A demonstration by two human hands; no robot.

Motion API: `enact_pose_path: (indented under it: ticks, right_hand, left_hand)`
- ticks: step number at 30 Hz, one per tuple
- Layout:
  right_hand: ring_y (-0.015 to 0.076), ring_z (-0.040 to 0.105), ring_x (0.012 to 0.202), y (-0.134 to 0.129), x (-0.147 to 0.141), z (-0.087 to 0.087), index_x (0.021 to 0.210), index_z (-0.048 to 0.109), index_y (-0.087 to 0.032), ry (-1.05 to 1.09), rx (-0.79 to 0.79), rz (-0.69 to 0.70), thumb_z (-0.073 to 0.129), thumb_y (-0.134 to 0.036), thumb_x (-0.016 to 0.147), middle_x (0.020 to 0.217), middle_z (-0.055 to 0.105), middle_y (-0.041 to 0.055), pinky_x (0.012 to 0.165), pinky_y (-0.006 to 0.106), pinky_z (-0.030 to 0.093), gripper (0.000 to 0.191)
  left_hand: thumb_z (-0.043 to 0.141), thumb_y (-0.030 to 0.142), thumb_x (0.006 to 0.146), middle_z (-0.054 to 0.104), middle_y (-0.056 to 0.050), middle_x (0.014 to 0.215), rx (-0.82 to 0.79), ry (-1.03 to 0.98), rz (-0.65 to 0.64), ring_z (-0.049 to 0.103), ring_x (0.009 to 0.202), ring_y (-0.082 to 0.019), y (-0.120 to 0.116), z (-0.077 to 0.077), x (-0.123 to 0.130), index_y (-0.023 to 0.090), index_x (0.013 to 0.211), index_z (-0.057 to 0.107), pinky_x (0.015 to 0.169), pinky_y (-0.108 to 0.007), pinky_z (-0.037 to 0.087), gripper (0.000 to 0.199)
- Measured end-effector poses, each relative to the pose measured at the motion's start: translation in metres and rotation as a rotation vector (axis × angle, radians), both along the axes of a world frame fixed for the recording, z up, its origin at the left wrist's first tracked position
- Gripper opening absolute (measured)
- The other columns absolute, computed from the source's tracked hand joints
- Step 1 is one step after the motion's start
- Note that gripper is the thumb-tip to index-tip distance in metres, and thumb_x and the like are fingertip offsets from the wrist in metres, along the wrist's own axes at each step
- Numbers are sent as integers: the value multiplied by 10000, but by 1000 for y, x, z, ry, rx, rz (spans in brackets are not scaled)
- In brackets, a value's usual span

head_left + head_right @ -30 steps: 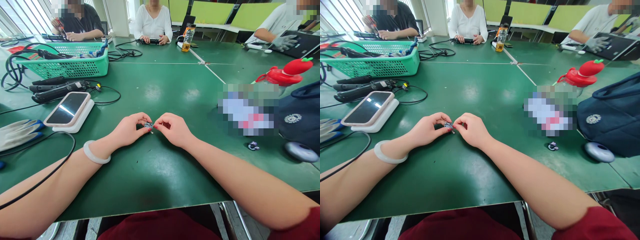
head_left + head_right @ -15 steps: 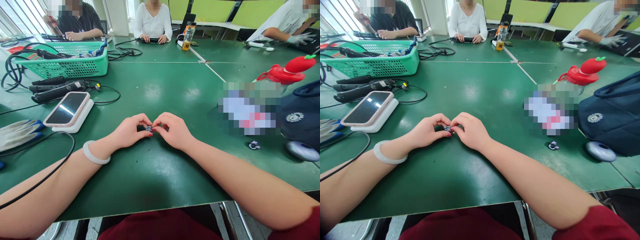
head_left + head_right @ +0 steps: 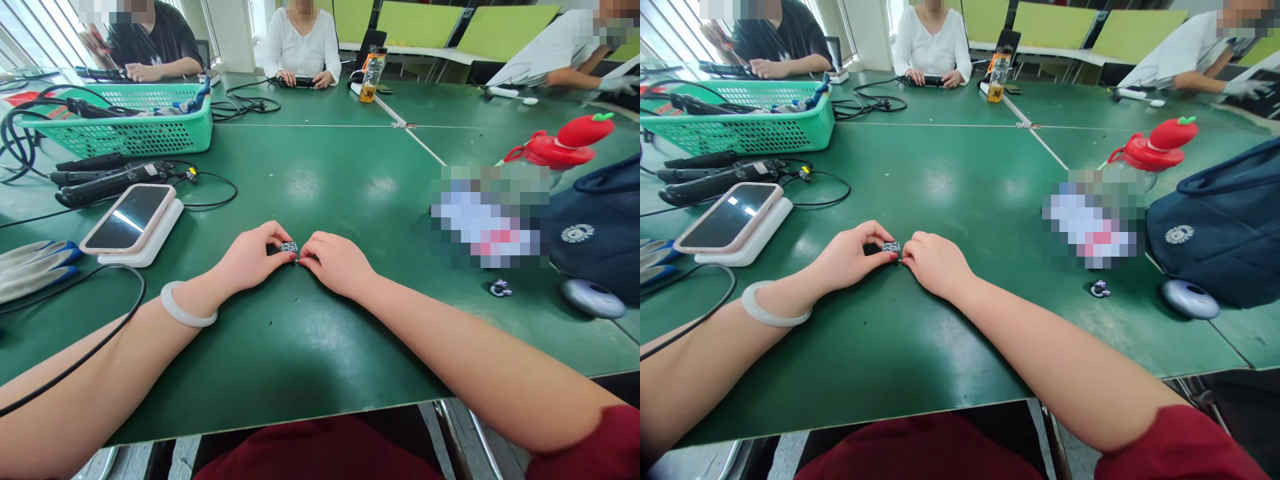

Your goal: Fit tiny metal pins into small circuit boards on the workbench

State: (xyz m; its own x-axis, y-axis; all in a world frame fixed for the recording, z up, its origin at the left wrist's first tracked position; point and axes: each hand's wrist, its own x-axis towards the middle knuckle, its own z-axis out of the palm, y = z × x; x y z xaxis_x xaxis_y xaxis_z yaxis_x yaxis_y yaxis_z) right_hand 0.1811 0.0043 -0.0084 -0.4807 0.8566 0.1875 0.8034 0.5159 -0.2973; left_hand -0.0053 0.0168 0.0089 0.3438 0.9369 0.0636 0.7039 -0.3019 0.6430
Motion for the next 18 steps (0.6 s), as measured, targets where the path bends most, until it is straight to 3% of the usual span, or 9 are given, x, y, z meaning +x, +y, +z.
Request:
enact_pose_path:
  ticks: [9, 18]
  right_hand:
    - [144, 531, 727, 3, 3, -8, 902, 620, -151, -156, 139, 58, 376, -241, 958, 905, 576, 61, 635, 280, 367, 266]
    - [137, 536, 776, -2, 1, -4, 906, 607, -166, 82, 245, 76, 389, -247, 956, 936, 595, 57, 656, 256, 392, 238]
  left_hand:
    - [654, 345, 739, 684, 4, 862, -6, 14, -9, 639, 841, -179, 0, 1, -1, 221, 900, 573, 784, -314, 454, 219]
    - [677, 362, 723, 668, -5, 906, -14, -72, -148, 621, 870, -175, -2, 1, -1, 213, 903, 587, 810, -330, 468, 250]
